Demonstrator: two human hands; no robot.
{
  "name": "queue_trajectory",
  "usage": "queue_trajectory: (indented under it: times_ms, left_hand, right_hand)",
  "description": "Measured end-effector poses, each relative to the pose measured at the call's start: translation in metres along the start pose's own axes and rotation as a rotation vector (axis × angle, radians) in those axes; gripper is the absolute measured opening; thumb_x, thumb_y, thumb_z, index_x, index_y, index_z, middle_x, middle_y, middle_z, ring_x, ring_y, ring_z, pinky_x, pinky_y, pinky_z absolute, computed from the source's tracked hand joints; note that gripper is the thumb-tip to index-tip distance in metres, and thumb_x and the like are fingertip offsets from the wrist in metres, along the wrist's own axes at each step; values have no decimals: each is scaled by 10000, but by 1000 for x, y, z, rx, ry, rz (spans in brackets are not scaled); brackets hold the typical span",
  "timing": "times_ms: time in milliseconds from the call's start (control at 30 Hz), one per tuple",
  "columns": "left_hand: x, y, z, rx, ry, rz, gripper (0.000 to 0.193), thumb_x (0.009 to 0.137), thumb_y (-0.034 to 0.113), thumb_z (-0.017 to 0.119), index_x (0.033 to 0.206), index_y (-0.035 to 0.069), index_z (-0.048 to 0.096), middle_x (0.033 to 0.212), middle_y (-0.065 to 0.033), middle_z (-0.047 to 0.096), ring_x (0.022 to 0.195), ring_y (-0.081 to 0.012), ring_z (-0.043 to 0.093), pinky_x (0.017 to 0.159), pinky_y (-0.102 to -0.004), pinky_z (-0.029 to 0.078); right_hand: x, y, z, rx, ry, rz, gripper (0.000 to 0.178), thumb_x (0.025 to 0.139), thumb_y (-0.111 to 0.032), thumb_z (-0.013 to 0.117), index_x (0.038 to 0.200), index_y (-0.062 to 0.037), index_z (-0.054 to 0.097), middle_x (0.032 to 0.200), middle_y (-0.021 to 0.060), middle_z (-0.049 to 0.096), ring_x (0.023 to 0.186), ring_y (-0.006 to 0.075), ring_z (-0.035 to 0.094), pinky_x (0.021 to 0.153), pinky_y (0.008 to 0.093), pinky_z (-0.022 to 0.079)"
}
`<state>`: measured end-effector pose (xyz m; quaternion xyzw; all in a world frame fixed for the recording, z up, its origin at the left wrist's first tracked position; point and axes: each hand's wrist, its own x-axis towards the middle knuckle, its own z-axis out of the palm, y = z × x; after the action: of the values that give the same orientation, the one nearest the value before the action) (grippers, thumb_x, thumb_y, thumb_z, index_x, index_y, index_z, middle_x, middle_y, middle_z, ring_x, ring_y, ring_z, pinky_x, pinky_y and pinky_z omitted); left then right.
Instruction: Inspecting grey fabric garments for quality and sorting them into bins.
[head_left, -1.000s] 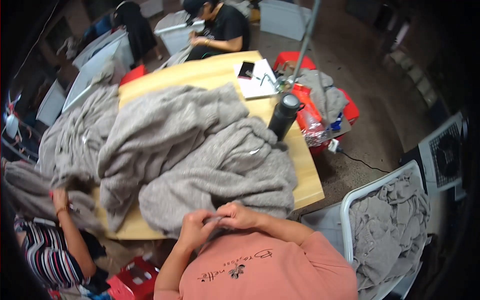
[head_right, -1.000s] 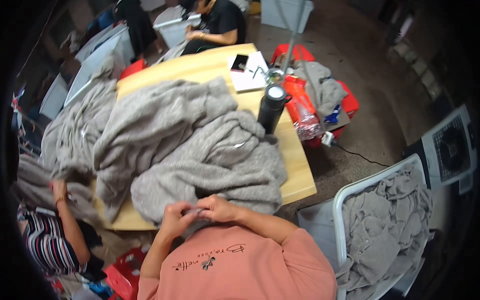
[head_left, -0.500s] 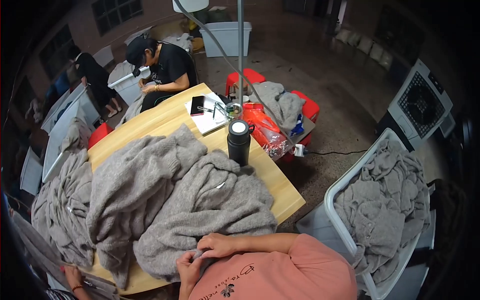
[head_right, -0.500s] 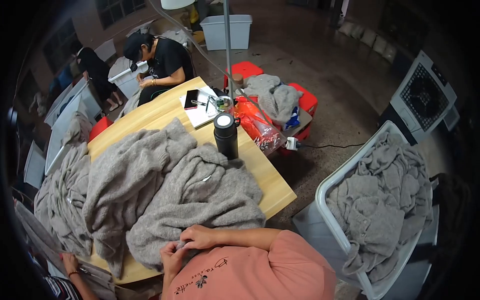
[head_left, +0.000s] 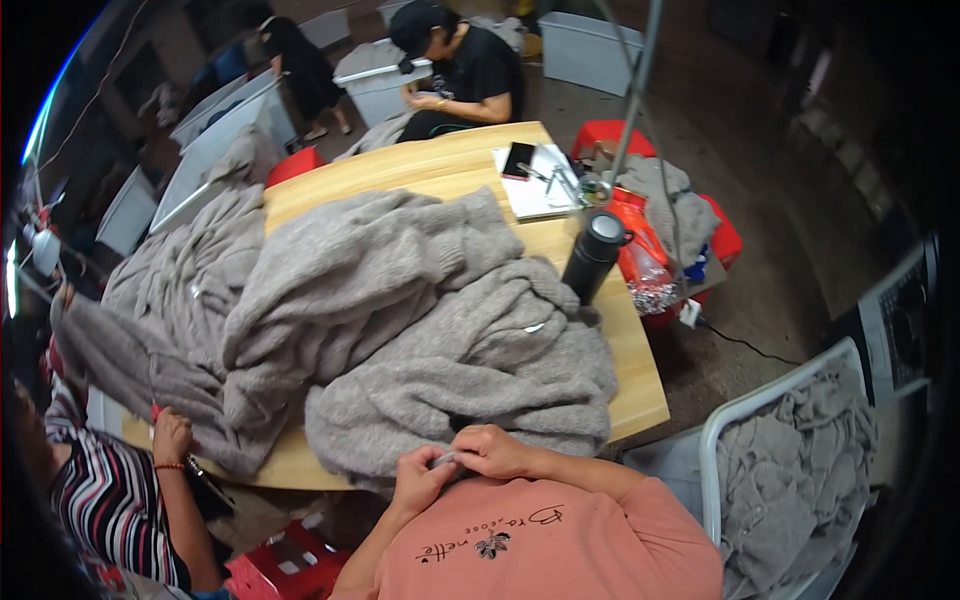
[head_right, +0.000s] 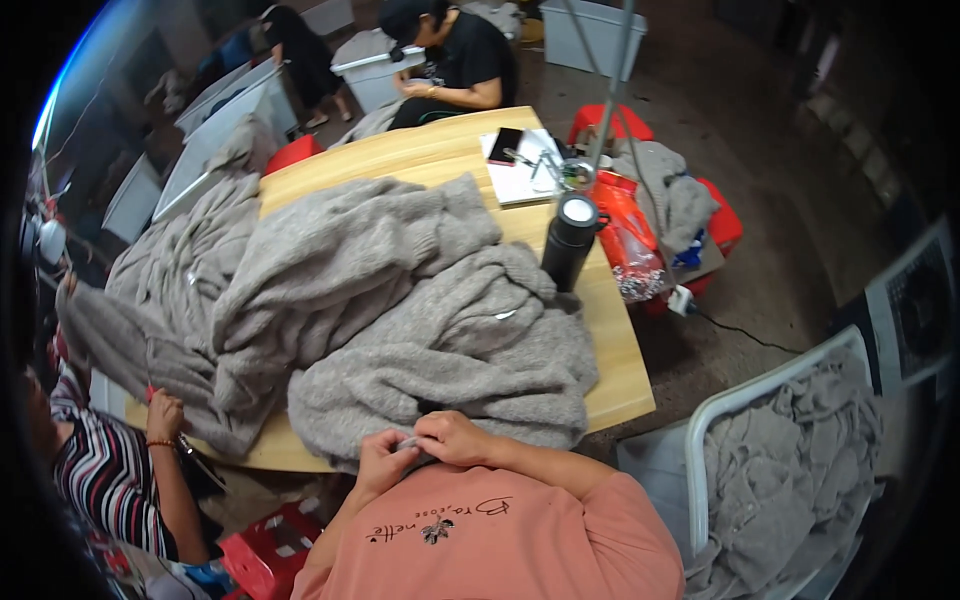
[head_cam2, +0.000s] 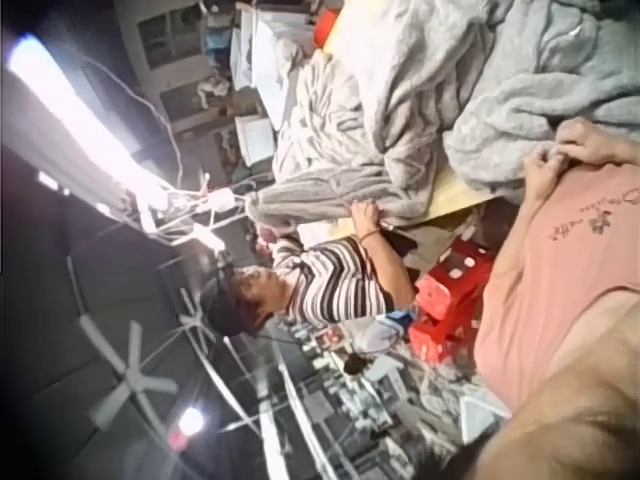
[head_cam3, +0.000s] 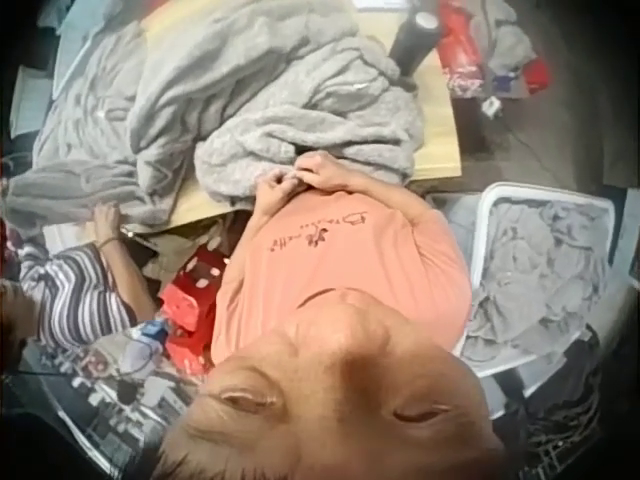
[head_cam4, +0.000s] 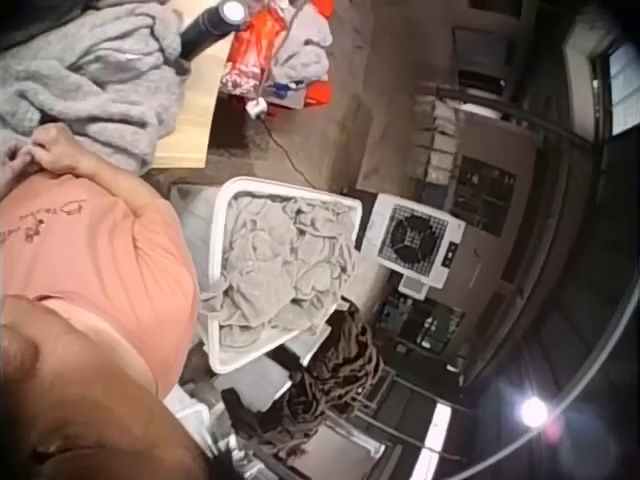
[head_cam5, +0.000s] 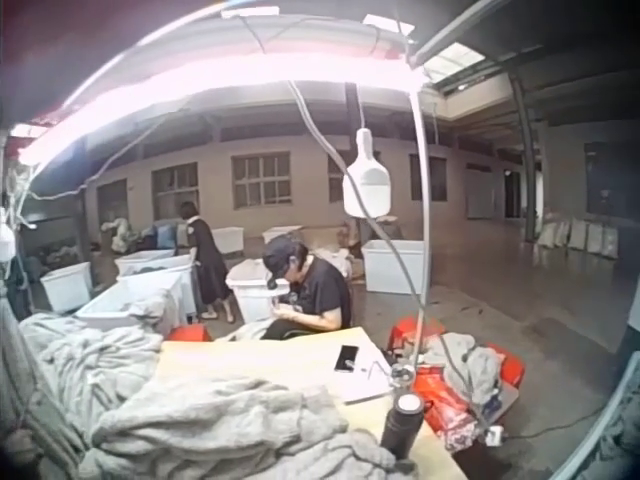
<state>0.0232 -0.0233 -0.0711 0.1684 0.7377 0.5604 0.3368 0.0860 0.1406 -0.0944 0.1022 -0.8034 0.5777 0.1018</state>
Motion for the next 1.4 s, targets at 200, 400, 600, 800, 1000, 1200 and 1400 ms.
queue_trajectory:
  times_ms: [200, 400, 600, 800, 1000, 1200, 1400]
  left_hand:
    - [-2, -8, -2, -146, -50, -55, 51, 733, -7, 604, 783, -14, 599, 702, -14, 596, 608, -53, 515, 538, -191, 413]
    - [-2, -6, 1, -197, -68, -129, 32, 736, 4, 572, 767, 3, 575, 683, -4, 577, 599, -42, 499, 512, -187, 395]
    - [-1, 10, -1, -383, -87, -216, 52, 726, 7, 600, 747, 27, 557, 660, 12, 542, 564, -39, 470, 474, -181, 363]
    - [2, 0, 6, -278, -214, -167, 59, 731, 10, 600, 776, 20, 562, 660, 19, 538, 548, -44, 474, 470, -187, 371]
    - [20, 25, -12, -581, -4, -137, 73, 793, 59, 562, 730, 23, 572, 724, -41, 610, 606, -94, 560, 546, -224, 455]
    - [34, 38, -23, -605, 77, 30, 79, 776, 7, 572, 699, 24, 569, 641, 9, 557, 521, -39, 465, 484, -193, 385]
    - [36, 41, -30, -524, 97, 61, 56, 783, -8, 543, 745, 29, 557, 695, -4, 571, 596, -60, 501, 548, -196, 398]
  right_hand:
    - [-3, -1, 2, -61, -64, 19, 90, 731, -95, 547, 733, -6, 533, 713, 130, 544, 702, 313, 535, 641, 399, 418]
    - [2, -4, 5, -172, -65, -170, 73, 699, -61, 546, 710, -9, 495, 685, 130, 509, 667, 313, 514, 599, 393, 413]
    - [2, 1, 6, -99, 22, -135, 41, 705, -40, 535, 722, -12, 510, 666, 117, 514, 634, 297, 508, 563, 379, 411]
    - [1, -6, 5, -31, 38, -90, 27, 722, -36, 542, 727, -13, 530, 688, 117, 524, 657, 292, 514, 580, 370, 412]
    - [3, -7, -17, -166, 250, -41, 240, 709, -141, 638, 889, -23, 531, 796, 124, 540, 741, 292, 519, 645, 355, 426]
    - [-33, 24, -11, -503, 46, 162, 341, 674, -69, 610, 991, -16, 494, 899, 142, 526, 823, 318, 529, 708, 382, 440]
    - [-48, 32, -14, -86, 298, 279, 351, 667, 48, 423, 1012, 2, 470, 858, 118, 532, 730, 236, 551, 669, 324, 441]
